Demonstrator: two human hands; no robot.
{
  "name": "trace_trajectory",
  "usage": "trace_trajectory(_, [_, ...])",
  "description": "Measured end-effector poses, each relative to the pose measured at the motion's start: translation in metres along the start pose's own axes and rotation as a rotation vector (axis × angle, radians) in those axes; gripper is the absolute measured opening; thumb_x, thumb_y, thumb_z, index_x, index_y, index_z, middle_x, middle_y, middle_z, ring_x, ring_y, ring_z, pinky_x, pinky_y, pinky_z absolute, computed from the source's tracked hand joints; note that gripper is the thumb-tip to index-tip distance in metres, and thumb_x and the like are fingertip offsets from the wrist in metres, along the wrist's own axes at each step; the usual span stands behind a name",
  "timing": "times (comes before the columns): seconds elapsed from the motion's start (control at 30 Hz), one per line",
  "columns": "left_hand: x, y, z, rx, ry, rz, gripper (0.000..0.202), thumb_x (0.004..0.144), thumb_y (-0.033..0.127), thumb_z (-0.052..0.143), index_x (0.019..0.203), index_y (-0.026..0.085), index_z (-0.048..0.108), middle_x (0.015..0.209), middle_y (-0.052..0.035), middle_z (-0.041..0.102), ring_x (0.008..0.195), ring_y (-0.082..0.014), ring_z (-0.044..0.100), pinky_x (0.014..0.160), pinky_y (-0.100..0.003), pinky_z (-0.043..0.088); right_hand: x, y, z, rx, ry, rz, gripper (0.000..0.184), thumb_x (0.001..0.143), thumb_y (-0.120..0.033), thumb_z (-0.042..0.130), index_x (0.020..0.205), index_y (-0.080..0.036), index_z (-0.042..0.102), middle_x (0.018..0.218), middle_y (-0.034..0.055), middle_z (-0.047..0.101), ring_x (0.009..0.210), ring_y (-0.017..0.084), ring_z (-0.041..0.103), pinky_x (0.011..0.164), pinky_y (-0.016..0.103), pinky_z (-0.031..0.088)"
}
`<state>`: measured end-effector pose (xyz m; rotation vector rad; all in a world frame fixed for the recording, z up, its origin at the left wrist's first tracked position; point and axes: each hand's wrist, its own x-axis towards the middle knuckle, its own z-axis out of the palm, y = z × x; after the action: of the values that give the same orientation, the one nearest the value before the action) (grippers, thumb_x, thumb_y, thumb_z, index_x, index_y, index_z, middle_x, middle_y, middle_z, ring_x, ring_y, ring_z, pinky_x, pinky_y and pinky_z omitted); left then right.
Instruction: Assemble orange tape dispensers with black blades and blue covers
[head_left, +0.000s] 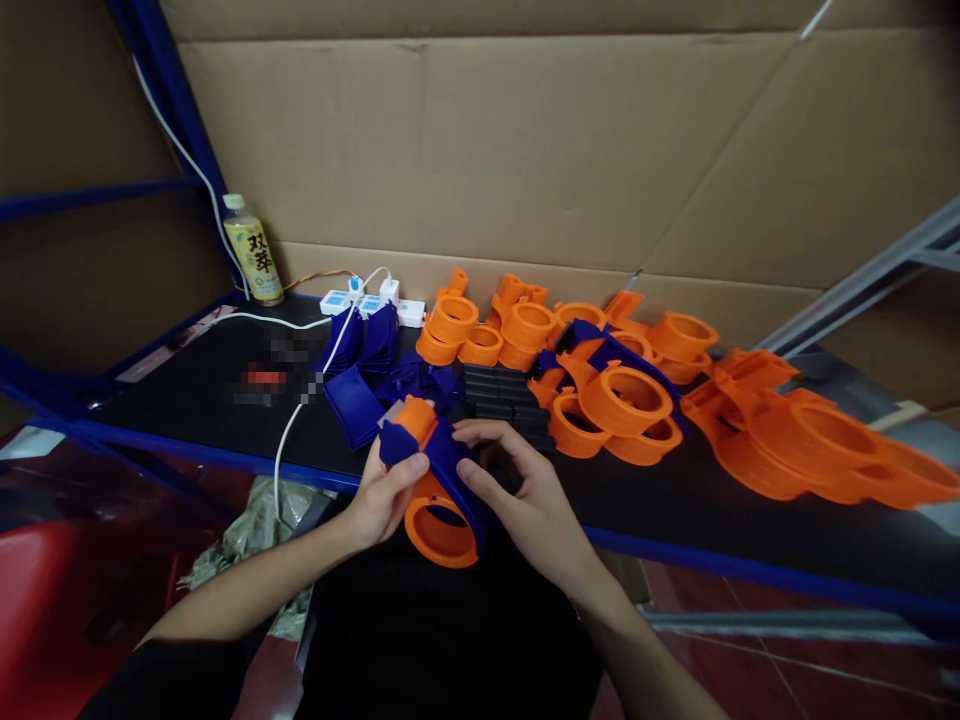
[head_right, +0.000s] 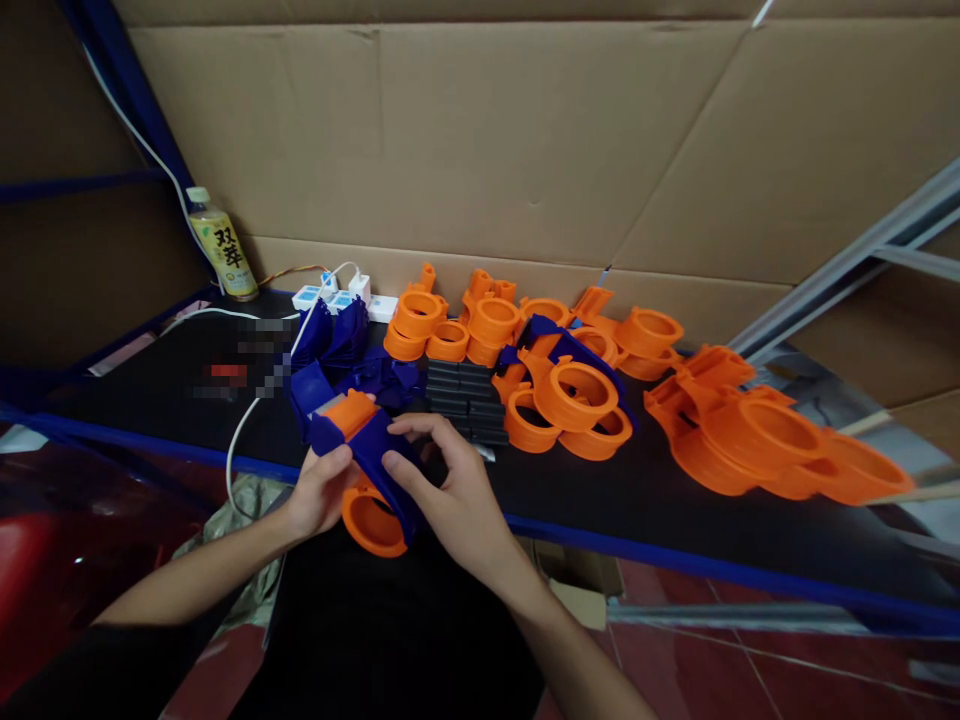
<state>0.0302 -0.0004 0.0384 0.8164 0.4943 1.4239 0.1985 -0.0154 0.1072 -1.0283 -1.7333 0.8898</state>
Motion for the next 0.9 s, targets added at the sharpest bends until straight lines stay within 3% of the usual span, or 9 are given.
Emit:
trace_trajectory(0.17, [-0.008, -0.002, -0.013, 0.108, -0.148, 0.032, 0.079, 0.073, 0.04, 0.08, 0.143, 0.025, 0.049, 0.116, -0.0087, 0.068, 0.105, -0.0312, 0.065, 0.094, -0.045, 0.051, -0.001, -0.003, 0.005, 0.219, 0.074, 0.103, 0.016, 0.086, -0.032, 0.074, 0.098, -0.023, 0.067, 0.087, -0.0008, 0.061, 0.079, 0.013, 0.054, 0.074, 0.026, 0.044])
trace_trajectory(0.27, [-0.01, 0.002, -0.017, 0.186, -0.218, 0.045, 0.08, 0.068, 0.043, 0.082, 0.14, 0.023, 0.053, 0.117, -0.0099, 0.065, 0.105, -0.0318, 0.063, 0.094, -0.045, 0.051, -0.002, -0.004, 0.003, 0.362, 0.04, 0.165, 0.016, 0.084, -0.032, 0.077, 0.092, -0.023, 0.066, 0.08, -0.0021, 0.058, 0.073, 0.011, 0.05, 0.067, 0.023, 0.041])
trace_trajectory(0.4, [-0.01, 0.012, -0.013, 0.245, -0.297, 0.08, 0.081, 0.063, 0.045, 0.085, 0.135, 0.022, 0.056, 0.123, -0.0112, 0.06, 0.107, -0.0311, 0.059, 0.097, -0.043, 0.049, -0.002, -0.001, 0.001, 0.502, 0.002, 0.216, 0.018, 0.081, -0.031, 0.08, 0.09, -0.022, 0.067, 0.083, -0.0016, 0.059, 0.076, 0.011, 0.052, 0.069, 0.022, 0.04])
trace_trajectory(0.5, [-0.009, 0.02, -0.009, 0.27, -0.316, 0.1, 0.08, 0.061, 0.045, 0.087, 0.132, 0.022, 0.058, 0.123, -0.011, 0.056, 0.103, -0.0287, 0.058, 0.091, -0.04, 0.051, -0.004, 0.0, 0.002, 0.562, -0.011, 0.234, 0.017, 0.081, -0.031, 0.081, 0.089, -0.021, 0.068, 0.085, -0.0009, 0.06, 0.078, 0.011, 0.052, 0.071, 0.022, 0.04])
trace_trajectory(0.63, [-0.008, 0.028, -0.005, 0.325, -0.361, 0.122, 0.077, 0.059, 0.046, 0.088, 0.127, 0.021, 0.062, 0.116, -0.0099, 0.053, 0.093, -0.0243, 0.055, 0.082, -0.037, 0.051, -0.006, -0.004, 0.003, 0.599, -0.01, 0.253, 0.018, 0.079, -0.03, 0.082, 0.087, -0.021, 0.069, 0.085, -0.0005, 0.06, 0.078, 0.011, 0.051, 0.07, 0.021, 0.039])
trace_trajectory(0.9, [-0.001, 0.039, -0.003, 0.432, -0.471, 0.227, 0.074, 0.059, 0.053, 0.087, 0.122, 0.024, 0.061, 0.103, -0.0064, 0.052, 0.087, -0.0221, 0.051, 0.084, -0.039, 0.047, -0.008, -0.01, 0.003, 0.638, -0.033, 0.322, 0.019, 0.075, -0.029, 0.085, 0.084, -0.021, 0.07, 0.085, 0.0, 0.061, 0.079, 0.011, 0.052, 0.071, 0.023, 0.04])
